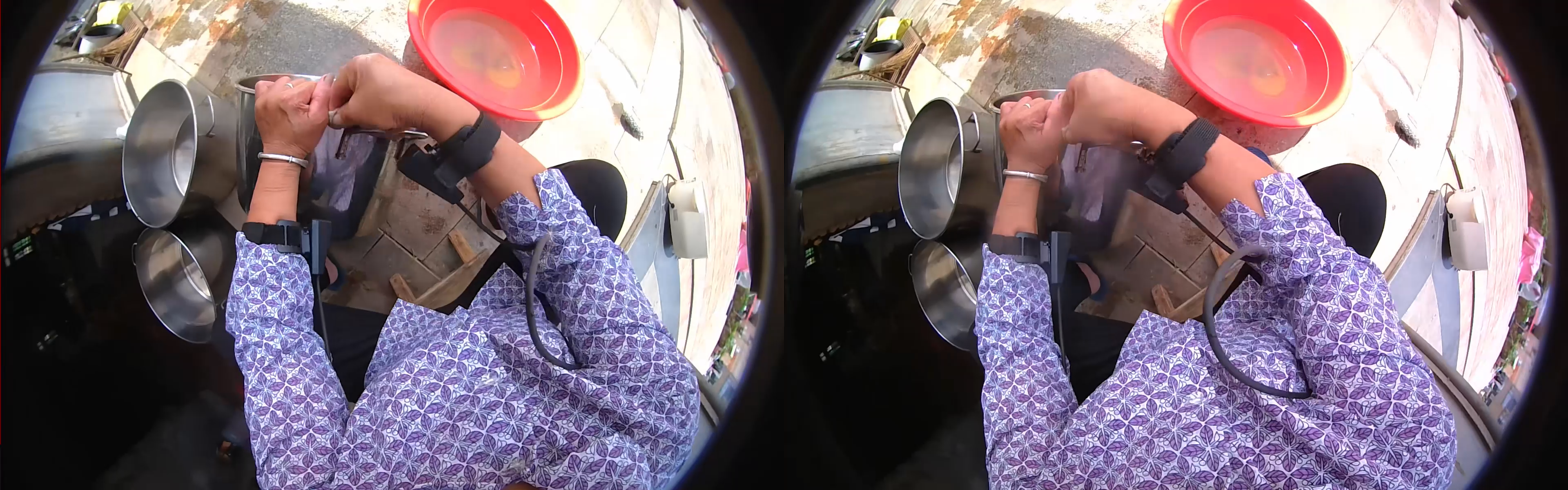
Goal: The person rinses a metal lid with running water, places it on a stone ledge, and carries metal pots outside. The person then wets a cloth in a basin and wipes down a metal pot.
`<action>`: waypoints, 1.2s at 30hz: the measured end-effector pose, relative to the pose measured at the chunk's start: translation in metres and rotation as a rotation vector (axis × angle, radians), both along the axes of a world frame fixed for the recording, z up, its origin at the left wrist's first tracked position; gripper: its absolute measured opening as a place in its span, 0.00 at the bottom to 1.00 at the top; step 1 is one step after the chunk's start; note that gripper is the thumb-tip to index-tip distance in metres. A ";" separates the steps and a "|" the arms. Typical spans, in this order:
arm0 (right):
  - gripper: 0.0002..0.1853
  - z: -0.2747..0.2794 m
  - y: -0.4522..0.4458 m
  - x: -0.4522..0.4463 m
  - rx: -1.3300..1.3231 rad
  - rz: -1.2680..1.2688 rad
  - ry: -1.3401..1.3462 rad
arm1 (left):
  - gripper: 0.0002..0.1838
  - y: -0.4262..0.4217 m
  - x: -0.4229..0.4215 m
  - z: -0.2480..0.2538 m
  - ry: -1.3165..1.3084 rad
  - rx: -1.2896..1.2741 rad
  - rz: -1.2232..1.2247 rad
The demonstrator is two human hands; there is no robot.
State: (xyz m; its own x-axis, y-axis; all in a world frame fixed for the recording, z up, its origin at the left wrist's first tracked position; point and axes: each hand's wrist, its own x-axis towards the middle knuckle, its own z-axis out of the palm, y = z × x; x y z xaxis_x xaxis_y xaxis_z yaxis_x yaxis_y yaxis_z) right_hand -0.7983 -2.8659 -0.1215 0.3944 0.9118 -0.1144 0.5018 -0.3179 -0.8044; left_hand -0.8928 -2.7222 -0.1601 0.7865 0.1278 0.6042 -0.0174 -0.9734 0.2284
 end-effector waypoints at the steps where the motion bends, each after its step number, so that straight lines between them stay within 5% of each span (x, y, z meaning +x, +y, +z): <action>1: 0.09 -0.002 0.000 0.000 0.008 -0.021 0.068 | 0.17 0.003 -0.001 0.003 0.051 -0.012 0.023; 6: 0.08 -0.017 -0.023 0.008 -0.081 -0.119 0.369 | 0.19 -0.001 0.005 0.001 -0.026 -0.018 -0.027; 12: 0.06 -0.067 -0.054 0.025 0.088 -0.293 0.224 | 0.19 0.022 0.004 0.001 0.091 -0.091 0.146; 15: 0.03 -0.086 -0.050 0.022 0.280 -0.669 0.718 | 0.20 0.018 0.004 0.003 0.160 -0.181 0.239; 18: 0.02 -0.123 -0.036 0.001 0.573 -1.002 0.883 | 0.22 0.013 0.008 0.001 0.170 -0.085 0.404; 22: 0.02 -0.105 -0.018 -0.030 0.509 -0.996 0.592 | 0.23 0.010 0.001 0.009 0.224 -0.095 0.629; 26: 0.07 -0.098 -0.009 -0.074 0.452 -0.702 0.066 | 0.24 0.019 0.002 0.006 0.255 -0.101 0.786; 31: 0.13 -0.079 0.021 -0.052 0.597 -0.521 -0.295 | 0.25 0.008 -0.002 0.006 0.242 -0.018 0.717; 36: 0.11 -0.107 0.008 -0.024 0.430 -0.614 -0.150 | 0.24 0.016 -0.011 0.008 0.193 -0.053 0.735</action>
